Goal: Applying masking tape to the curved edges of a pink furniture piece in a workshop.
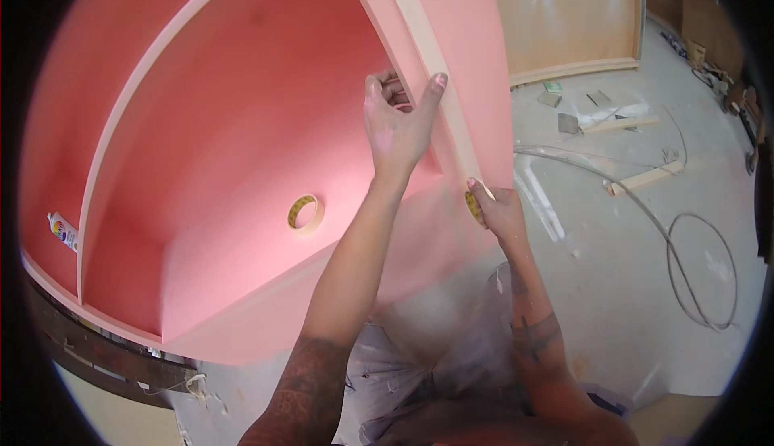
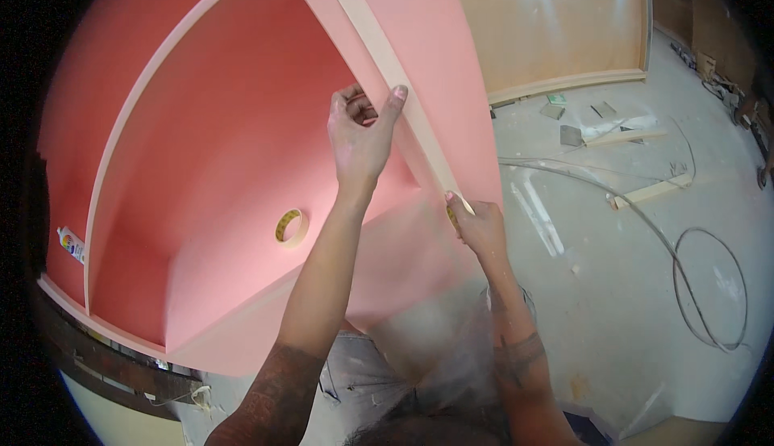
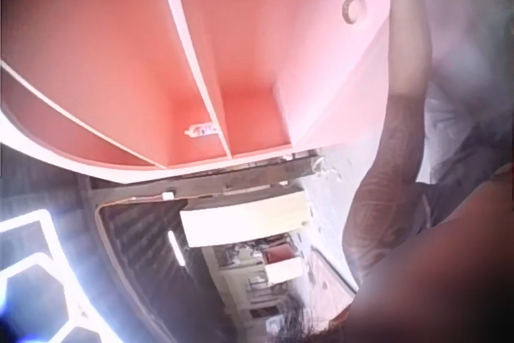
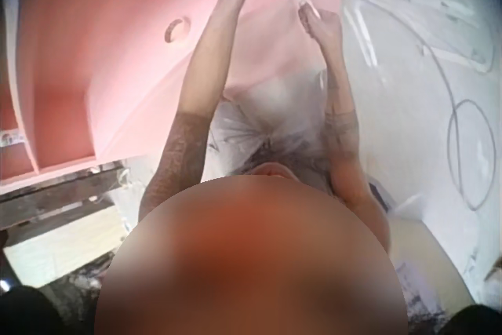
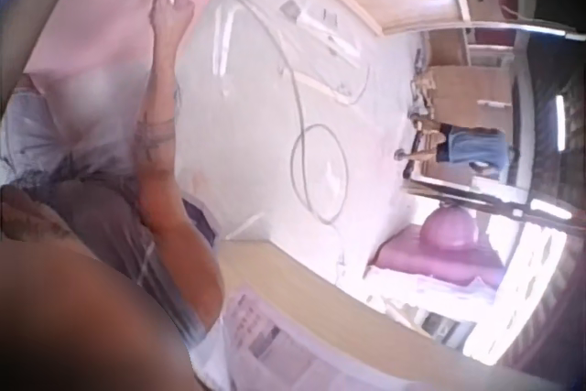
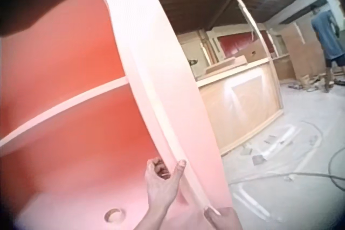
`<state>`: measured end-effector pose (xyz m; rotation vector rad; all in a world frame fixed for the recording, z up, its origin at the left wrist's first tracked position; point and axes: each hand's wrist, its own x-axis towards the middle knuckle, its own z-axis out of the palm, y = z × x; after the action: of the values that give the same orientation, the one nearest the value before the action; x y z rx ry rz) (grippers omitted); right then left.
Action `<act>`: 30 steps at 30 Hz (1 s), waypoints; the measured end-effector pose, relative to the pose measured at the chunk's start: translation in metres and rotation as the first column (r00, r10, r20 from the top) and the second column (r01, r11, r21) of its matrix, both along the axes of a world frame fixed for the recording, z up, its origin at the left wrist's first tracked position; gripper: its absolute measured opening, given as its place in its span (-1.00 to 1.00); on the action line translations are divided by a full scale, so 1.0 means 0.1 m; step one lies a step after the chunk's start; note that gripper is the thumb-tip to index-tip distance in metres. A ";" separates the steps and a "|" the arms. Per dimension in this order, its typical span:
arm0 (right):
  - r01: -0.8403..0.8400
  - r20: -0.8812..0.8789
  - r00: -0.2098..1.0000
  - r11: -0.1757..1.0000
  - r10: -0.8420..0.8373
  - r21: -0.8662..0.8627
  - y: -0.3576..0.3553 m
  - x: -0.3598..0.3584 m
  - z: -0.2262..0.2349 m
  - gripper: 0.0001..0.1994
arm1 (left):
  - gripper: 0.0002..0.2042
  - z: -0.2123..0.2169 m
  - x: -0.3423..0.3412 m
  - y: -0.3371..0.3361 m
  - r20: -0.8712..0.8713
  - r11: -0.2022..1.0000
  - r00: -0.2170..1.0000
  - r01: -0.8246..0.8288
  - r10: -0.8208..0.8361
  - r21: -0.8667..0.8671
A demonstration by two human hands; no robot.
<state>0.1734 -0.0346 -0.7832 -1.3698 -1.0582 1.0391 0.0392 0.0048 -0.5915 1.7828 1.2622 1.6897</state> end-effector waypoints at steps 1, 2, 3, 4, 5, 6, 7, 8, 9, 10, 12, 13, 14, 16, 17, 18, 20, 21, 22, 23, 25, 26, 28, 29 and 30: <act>-0.006 -0.033 0.999 0.999 0.007 0.044 0.04 -0.02 0.01 -0.38 | -0.32 0.02 0.01 0.02 -0.017 1.000 1.000 -0.010 0.010 -0.010; -0.008 -0.031 0.999 0.999 0.009 0.034 0.05 -0.02 0.02 -0.38 | -0.32 0.00 0.01 0.04 -0.015 1.000 1.000 -0.013 0.012 -0.019; 0.001 0.003 1.000 1.000 -0.001 0.007 0.06 -0.01 0.03 -0.38 | -0.35 -0.02 0.01 0.07 -0.031 0.999 0.999 -0.031 0.032 0.031; 0.009 0.034 0.999 1.000 -0.009 -0.019 0.06 -0.02 0.05 -0.37 | -0.38 -0.04 0.01 0.08 -0.049 0.995 0.997 -0.050 0.054 0.081; 0.007 0.032 0.999 1.000 -0.007 -0.028 0.04 -0.03 0.07 -0.37 | -0.38 -0.05 0.00 0.09 -0.052 0.996 0.997 -0.052 0.056 0.073; 0.003 0.017 1.000 0.999 -0.002 -0.033 0.03 -0.04 0.09 -0.38 | -0.40 -0.06 -0.01 0.11 -0.052 0.996 0.996 -0.071 0.074 0.062; 0.001 0.003 1.000 0.999 0.000 -0.036 0.02 -0.03 0.10 -0.38 | -0.43 -0.06 0.00 0.11 -0.053 0.995 0.994 -0.088 0.091 0.054; 0.002 0.001 1.000 0.999 -0.002 -0.039 0.02 -0.02 0.10 -0.38 | -0.43 -0.05 0.01 0.11 -0.055 0.995 0.994 -0.087 0.090 0.050; -0.001 -0.010 1.000 0.999 0.001 -0.037 0.02 -0.01 0.10 -0.38 | -0.43 -0.05 0.02 0.10 -0.033 0.996 0.997 -0.068 0.069 0.053; -0.005 -0.021 1.000 0.999 0.004 -0.034 0.01 -0.01 0.09 -0.38 | -0.44 -0.05 0.02 0.10 -0.011 0.997 0.999 -0.049 0.050 0.055; -0.005 -0.009 1.000 1.000 0.005 -0.030 0.01 -0.01 0.11 -0.39 | -0.44 -0.03 0.00 0.11 -0.009 0.999 0.999 -0.035 0.035 0.041; -0.005 0.005 1.000 1.000 0.005 -0.022 0.01 -0.01 0.11 -0.39 | -0.44 -0.02 0.01 0.10 -0.003 0.999 1.000 -0.020 0.020 0.030; -0.004 0.005 1.000 1.000 0.004 -0.025 0.01 -0.01 0.11 -0.39 | -0.44 -0.02 0.01 0.09 -0.004 0.999 1.000 -0.019 0.019 0.027; -0.001 -0.007 1.000 0.999 0.001 -0.035 0.01 -0.01 0.12 -0.39 | -0.43 -0.01 0.02 0.08 0.000 1.000 1.000 -0.023 0.023 -0.010; -0.002 -0.007 1.000 0.999 0.002 -0.036 0.01 -0.02 0.12 -0.39 | -0.43 -0.01 0.02 0.08 0.000 1.000 1.000 -0.023 0.023 -0.011; 0.001 -0.018 1.000 0.999 -0.002 -0.042 0.01 -0.02 0.13 -0.39 | -0.42 -0.01 0.03 0.09 -0.016 0.999 0.999 -0.040 0.039 -0.013; 0.000 -0.029 1.000 0.999 -0.001 -0.045 0.02 -0.03 0.13 -0.39 | -0.42 0.00 0.02 0.09 -0.031 0.998 0.998 -0.060 0.060 -0.013; -0.002 -0.030 1.000 0.999 0.001 -0.042 0.02 -0.03 0.13 -0.39 | -0.41 0.00 0.02 0.08 -0.018 0.999 0.999 -0.052 0.051 -0.010; -0.001 -0.030 1.000 0.999 0.000 -0.039 0.02 -0.03 0.13 -0.39 | -0.41 0.00 0.02 0.08 -0.004 0.999 0.999 -0.041 0.041 -0.008; -0.001 -0.030 1.000 0.999 0.000 -0.037 0.03 -0.03 0.12 -0.39 | -0.41 0.01 0.03 0.08 -0.004 0.999 0.999 -0.041 0.041 -0.006; -0.008 -0.016 1.000 1.000 0.008 -0.011 0.04 -0.02 0.10 -0.39 | -0.41 0.01 0.02 0.07 -0.001 0.999 1.000 -0.025 0.025 -0.020; -0.010 -0.014 1.000 1.000 0.010 -0.009 0.06 -0.03 0.08 -0.39 | -0.41 0.01 0.01 0.07 0.001 0.999 1.000 -0.027 0.027 -0.018; 0.003 -0.010 1.000 0.999 -0.003 0.037 0.08 -0.03 0.04 -0.39 | -0.43 0.00 0.00 0.07 -0.018 0.999 0.999 -0.032 0.031 -0.037; 0.003 -0.009 1.000 0.999 -0.002 0.040 0.07 -0.03 0.04 -0.39 | -0.43 0.00 0.00 0.07 -0.018 0.999 0.999 -0.032 0.032 -0.034; 0.005 -0.003 1.000 1.000 -0.005 0.017 0.07 -0.03 0.04 -0.39 | -0.44 0.00 0.00 0.07 -0.003 0.999 1.000 -0.016 0.016 -0.029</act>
<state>0.1706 -0.0275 -0.7789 -1.3566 -1.0590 1.0261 0.0396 0.0122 -0.5916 1.7638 1.2987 1.6699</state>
